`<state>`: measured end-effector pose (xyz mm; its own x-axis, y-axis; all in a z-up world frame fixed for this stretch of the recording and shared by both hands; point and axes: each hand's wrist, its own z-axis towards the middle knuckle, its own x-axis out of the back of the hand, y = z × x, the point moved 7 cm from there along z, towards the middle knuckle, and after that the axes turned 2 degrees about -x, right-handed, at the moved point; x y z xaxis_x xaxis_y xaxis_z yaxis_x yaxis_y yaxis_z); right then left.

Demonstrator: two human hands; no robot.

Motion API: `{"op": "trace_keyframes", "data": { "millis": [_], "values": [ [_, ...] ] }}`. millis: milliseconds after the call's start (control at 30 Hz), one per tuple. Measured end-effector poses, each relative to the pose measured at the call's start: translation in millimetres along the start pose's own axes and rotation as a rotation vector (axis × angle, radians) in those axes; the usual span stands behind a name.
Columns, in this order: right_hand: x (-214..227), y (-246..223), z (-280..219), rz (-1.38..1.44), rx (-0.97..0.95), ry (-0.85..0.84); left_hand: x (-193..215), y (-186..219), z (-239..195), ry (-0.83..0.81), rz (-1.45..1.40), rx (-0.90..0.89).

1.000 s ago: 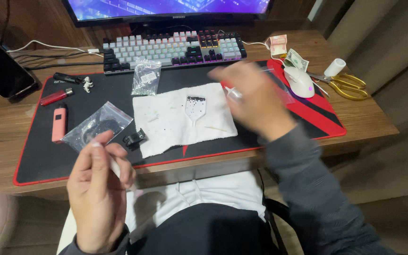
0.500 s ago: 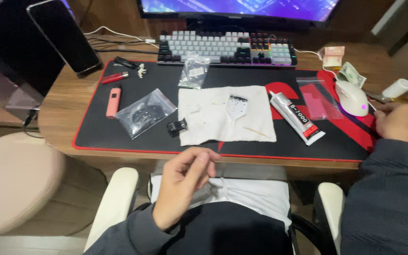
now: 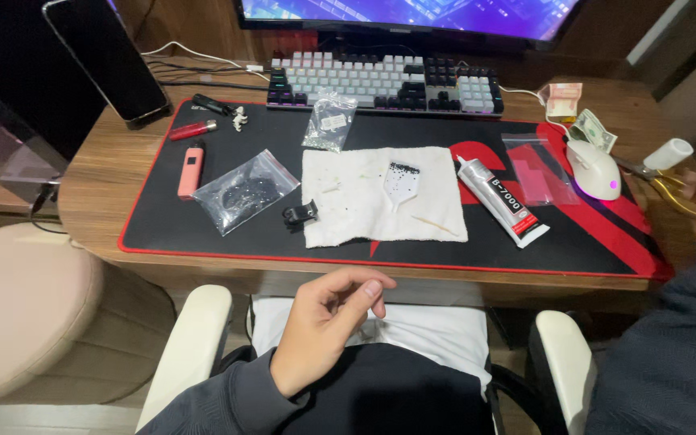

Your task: The person applies glue to a small black object using a syringe, then opens a drawer to retrieve a small pink item. They apply glue to the pink item and then continue applying glue to the black object.

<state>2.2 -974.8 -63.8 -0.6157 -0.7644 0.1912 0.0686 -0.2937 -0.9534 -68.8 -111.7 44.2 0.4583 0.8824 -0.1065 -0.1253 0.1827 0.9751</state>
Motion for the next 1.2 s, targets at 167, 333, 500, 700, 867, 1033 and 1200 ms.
{"op": "trace_keyframes", "data": {
  "millis": [167,333,500,700,867,1033,1200],
  "values": [
    [-94.8,-154.3,-89.9,0.538,0.158,-0.159,-7.5,-1.5,2.7,0.015,0.048,-0.001],
    [-273.1,-360.5,-228.9,0.741,0.083,-0.184,-24.4,46.2,18.6,-0.004,0.089,-0.143],
    [-376.7,-471.5,-367.6,0.398,0.369,-0.468,-33.0,112.1,25.2,0.015,0.181,-0.466],
    [-378.9,-483.7,-427.4,0.345,0.589,-0.406,-23.8,129.5,6.4,0.088,0.234,-0.617],
    [-375.7,-485.4,-435.2,0.208,0.635,-0.346,-19.6,136.9,-2.3,0.158,0.278,-0.682],
    [-381.1,-492.8,-442.3,0.17,0.726,-0.439,-15.2,143.0,-4.9,0.209,0.286,-0.709],
    [-381.7,-497.9,-446.1,0.14,0.776,-0.398,-14.0,147.3,-8.2,0.199,0.322,-0.728]
  ]
}}
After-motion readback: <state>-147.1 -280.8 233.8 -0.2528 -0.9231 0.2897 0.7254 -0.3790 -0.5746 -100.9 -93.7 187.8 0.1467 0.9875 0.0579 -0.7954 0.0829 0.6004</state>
